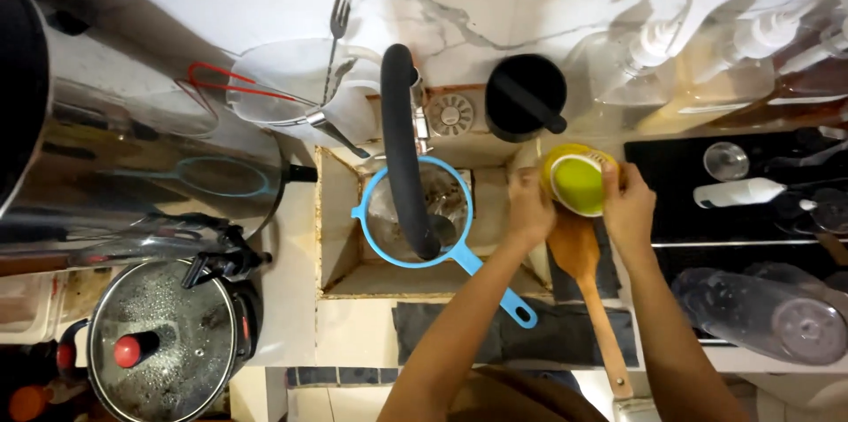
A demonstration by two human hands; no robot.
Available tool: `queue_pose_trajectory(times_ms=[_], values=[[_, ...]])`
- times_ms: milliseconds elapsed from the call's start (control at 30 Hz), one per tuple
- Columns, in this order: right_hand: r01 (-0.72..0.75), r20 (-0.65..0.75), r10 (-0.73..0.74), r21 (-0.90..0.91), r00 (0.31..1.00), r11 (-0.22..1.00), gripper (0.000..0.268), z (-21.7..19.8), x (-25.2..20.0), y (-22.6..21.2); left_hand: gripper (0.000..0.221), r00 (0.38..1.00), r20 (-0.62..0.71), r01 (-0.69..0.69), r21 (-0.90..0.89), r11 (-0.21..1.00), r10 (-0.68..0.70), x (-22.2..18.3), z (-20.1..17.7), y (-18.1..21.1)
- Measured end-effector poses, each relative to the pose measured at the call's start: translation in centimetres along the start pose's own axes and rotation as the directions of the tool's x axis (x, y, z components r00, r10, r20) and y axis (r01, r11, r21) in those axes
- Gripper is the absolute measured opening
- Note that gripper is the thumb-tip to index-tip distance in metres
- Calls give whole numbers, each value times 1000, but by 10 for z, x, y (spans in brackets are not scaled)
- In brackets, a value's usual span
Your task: The recorder washes a mesh strainer with a sponge and soap in a sink.
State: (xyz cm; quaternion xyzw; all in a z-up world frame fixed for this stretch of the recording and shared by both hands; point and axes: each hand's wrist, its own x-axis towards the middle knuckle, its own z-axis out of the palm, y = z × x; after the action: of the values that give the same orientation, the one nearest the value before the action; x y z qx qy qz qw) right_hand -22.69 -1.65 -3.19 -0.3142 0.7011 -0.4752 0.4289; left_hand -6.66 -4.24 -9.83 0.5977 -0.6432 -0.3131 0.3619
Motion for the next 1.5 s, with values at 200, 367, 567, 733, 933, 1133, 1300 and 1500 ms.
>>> queue_pose_trajectory(times_ms=[200,367,567,733,933,1133,1300,1500], values=[[265,-56,-467,-761,882,592,40,9,3,-34,98,918,396,11,-93,996,27,7,-73,82],[521,156,-698,-780,699,347,49,19,-22,-40,97,990,140,17,-192,981,11,0,-14,36],[550,330,-509,-747,795,373,56,26,-2,-42,39,984,-56,114,-545,831,-171,-17,6,-107],[550,421,-441,-805,793,221,44,31,37,-22,28,998,-52,-6,-648,761,-36,-41,-116,-161],[647,444,-603,-746,662,161,40,30,23,-34,41,905,231,402,-741,538,-357,15,-249,-56],[589,410,-681,-807,606,38,37,33,-5,-50,59,928,166,368,-558,744,-335,66,-243,-71],[582,256,-704,-768,662,268,35,35,-24,-44,58,965,-31,238,-308,921,-260,67,-248,-19],[-35,453,-18,109,892,993,57,114,-60,-6,36,988,5,-148,303,941,154,45,-266,6]])
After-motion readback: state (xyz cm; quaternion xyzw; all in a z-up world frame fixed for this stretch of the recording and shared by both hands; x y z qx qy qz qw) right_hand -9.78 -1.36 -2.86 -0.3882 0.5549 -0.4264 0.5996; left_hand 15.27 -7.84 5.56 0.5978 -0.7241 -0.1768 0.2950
